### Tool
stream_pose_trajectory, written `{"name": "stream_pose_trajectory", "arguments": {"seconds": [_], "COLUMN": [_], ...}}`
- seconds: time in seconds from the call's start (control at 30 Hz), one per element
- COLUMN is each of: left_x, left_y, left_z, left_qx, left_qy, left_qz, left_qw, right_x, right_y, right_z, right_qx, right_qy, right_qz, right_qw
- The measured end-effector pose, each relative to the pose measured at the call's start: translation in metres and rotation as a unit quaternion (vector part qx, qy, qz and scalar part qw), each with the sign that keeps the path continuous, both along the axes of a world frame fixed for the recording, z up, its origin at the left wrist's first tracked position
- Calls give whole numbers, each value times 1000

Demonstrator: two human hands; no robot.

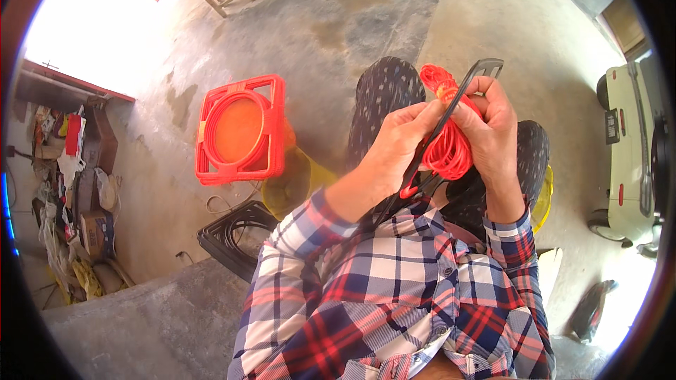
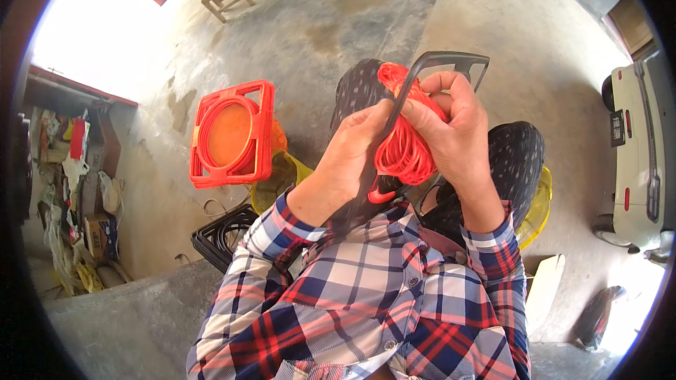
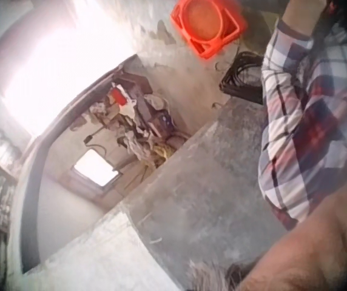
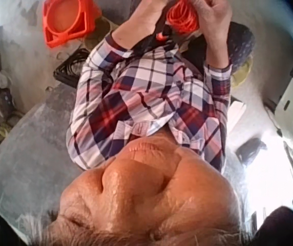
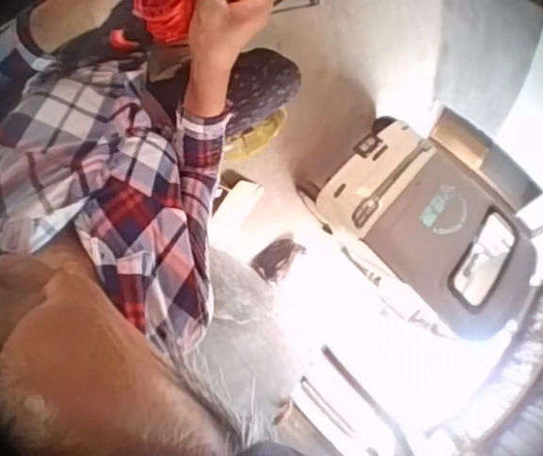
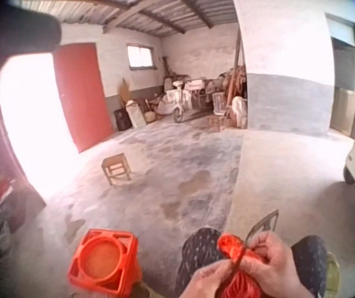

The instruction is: The person winds red cord around a black plastic frame by hand, wrapping it repeatedly to cover the frame.

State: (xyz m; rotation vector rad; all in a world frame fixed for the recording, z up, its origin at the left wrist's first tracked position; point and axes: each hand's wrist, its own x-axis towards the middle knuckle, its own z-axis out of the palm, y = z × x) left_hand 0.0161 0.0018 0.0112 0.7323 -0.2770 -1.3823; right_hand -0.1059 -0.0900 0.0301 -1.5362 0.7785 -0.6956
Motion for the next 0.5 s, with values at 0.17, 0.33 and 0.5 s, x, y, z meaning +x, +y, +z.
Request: {"name": "stream_pose_trajectory", "arguments": {"seconds": [0.17, 0.33, 0.5], "left_x": [21, -7, 11], "left_y": [10, 8, 21], "left_z": [-22, 11, -3], "left_qx": [-56, 33, -4], "left_qy": [26, 139, 70], "left_qz": [-119, -104, -135], "left_qw": [991, 984, 988], "right_x": [-25, -17, -7], "right_y": [-16, 11, -16], "right_z": [-57, -37, -61], "right_qx": [217, 432, 393], "right_qy": [-307, -375, -421], "right_qz": [144, 185, 103], "right_qw": [915, 799, 811]}}
